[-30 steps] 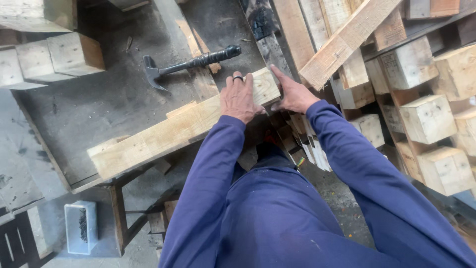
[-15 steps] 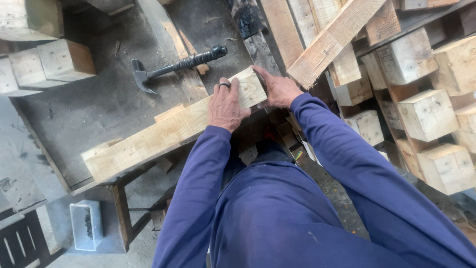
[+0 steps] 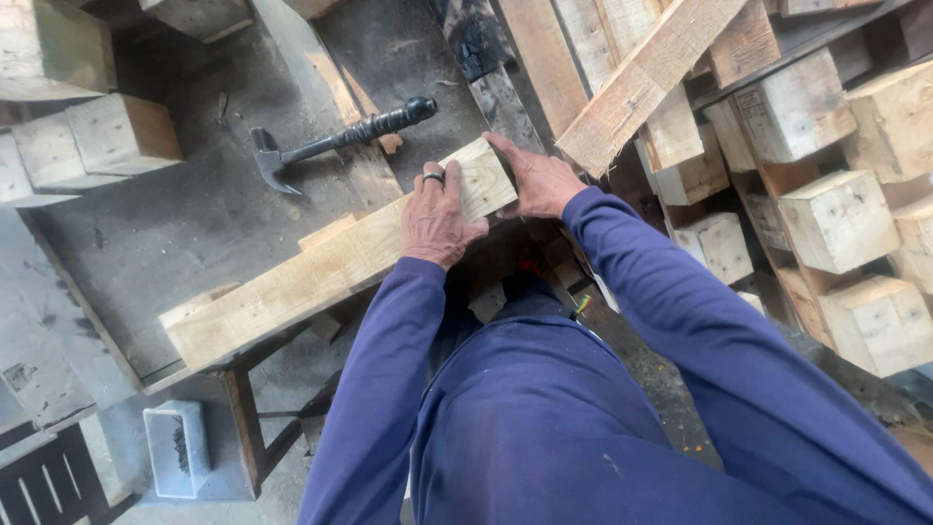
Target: The person assembles wooden pieces by aligning smaller blocks onto a longer plank and securing them with nails. They repeatedly pick up nails from a container, position the wood, and hammer the nails into place.
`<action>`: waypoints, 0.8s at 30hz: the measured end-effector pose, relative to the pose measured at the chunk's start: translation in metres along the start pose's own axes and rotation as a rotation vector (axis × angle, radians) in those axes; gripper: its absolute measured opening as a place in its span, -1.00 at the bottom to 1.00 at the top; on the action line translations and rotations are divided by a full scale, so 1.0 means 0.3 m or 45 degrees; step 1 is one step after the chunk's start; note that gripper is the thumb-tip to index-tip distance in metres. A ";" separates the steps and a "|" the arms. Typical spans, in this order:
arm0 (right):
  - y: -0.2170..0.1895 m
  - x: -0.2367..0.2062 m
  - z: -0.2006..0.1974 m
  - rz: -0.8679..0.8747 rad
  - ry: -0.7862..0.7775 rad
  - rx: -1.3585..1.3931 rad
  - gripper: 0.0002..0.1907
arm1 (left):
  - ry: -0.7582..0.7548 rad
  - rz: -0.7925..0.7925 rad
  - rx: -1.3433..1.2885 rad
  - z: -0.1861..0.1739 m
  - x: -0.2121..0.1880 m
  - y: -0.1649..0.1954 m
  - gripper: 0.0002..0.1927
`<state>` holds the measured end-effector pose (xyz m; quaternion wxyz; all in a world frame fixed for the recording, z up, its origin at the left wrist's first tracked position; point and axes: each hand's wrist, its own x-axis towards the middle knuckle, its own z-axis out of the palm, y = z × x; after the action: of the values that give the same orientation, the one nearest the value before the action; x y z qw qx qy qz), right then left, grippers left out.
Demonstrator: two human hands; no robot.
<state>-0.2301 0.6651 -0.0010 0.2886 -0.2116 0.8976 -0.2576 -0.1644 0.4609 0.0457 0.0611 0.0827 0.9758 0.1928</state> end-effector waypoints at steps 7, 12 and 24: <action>0.008 0.008 -0.011 -0.193 0.071 0.089 0.43 | 0.034 -0.014 0.029 -0.002 -0.006 0.014 -0.03; 0.017 0.014 0.000 -0.169 0.073 0.177 0.35 | 0.000 -0.006 0.044 -0.014 0.001 0.005 -0.02; 0.070 0.021 -0.009 -0.193 0.128 0.246 0.29 | -0.093 -0.048 0.012 0.005 0.053 0.041 0.02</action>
<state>-0.2413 0.6790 -0.0137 0.2418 -0.2367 0.8634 -0.3741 -0.1779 0.4755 0.0476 0.1000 0.0717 0.9752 0.1838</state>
